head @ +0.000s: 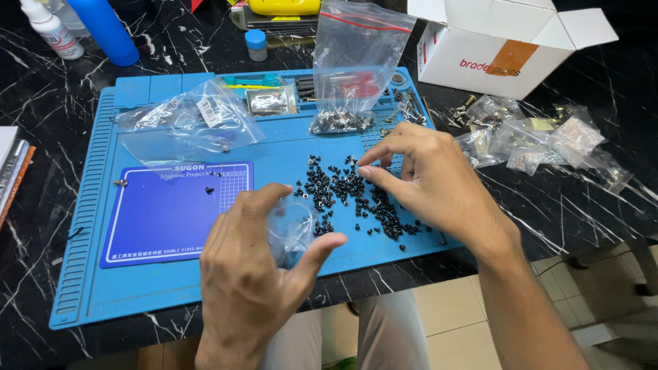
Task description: The person sorts small black screws from a pile on a blue mat into a small plastic bag. They use their right hand to pick up the screws and place them into the bag held by the left hand.
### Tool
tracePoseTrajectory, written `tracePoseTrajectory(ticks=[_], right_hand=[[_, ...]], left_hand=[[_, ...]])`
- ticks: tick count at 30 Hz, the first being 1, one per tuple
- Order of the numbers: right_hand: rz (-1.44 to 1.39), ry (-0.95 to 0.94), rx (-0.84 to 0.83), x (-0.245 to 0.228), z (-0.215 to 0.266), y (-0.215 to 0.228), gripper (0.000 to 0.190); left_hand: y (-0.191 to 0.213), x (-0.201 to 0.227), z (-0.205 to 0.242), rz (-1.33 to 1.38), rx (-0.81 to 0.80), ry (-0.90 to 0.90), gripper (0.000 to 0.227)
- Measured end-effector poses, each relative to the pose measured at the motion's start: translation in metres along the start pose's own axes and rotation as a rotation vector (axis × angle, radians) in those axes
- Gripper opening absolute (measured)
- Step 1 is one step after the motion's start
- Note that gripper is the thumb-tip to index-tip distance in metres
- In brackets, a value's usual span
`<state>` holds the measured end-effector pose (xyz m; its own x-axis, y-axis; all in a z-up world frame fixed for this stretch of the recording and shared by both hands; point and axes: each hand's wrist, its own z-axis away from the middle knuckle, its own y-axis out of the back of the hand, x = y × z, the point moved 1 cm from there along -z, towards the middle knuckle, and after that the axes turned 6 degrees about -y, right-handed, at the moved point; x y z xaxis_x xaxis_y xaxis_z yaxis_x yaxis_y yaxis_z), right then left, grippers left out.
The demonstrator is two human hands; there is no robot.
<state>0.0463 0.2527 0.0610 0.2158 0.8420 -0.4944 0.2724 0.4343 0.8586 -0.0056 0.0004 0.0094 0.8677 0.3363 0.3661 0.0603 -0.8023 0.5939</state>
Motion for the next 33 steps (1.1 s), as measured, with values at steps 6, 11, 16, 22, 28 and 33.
tracePoseTrajectory(ticks=[6, 11, 16, 22, 28, 33], right_hand=[[-0.069, 0.006, 0.077, -0.008, 0.006, 0.004, 0.009], [-0.098, 0.048, 0.132, -0.006, 0.008, 0.004, 0.009], [-0.116, 0.093, 0.173, -0.005, 0.011, 0.005, 0.008], [-0.115, 0.174, -0.098, -0.009, -0.007, 0.017, 0.012], [0.078, 0.355, -0.292, -0.001, -0.055, 0.009, 0.015], [0.061, 0.311, -0.552, -0.004, -0.08, 0.008, 0.019]], left_hand=[[-0.001, -0.009, 0.009, 0.338, 0.206, 0.228, 0.057], [-0.003, -0.009, 0.005, 0.288, 0.017, 0.211, 0.076], [0.001, -0.007, 0.0, 0.284, -0.066, 0.322, 0.061], [0.029, -0.017, -0.012, 0.586, -0.006, 0.38, 0.042], [0.054, -0.051, -0.05, 0.847, -0.068, 0.256, 0.04], [0.066, -0.061, -0.09, 0.855, -0.508, 0.226, 0.04]])
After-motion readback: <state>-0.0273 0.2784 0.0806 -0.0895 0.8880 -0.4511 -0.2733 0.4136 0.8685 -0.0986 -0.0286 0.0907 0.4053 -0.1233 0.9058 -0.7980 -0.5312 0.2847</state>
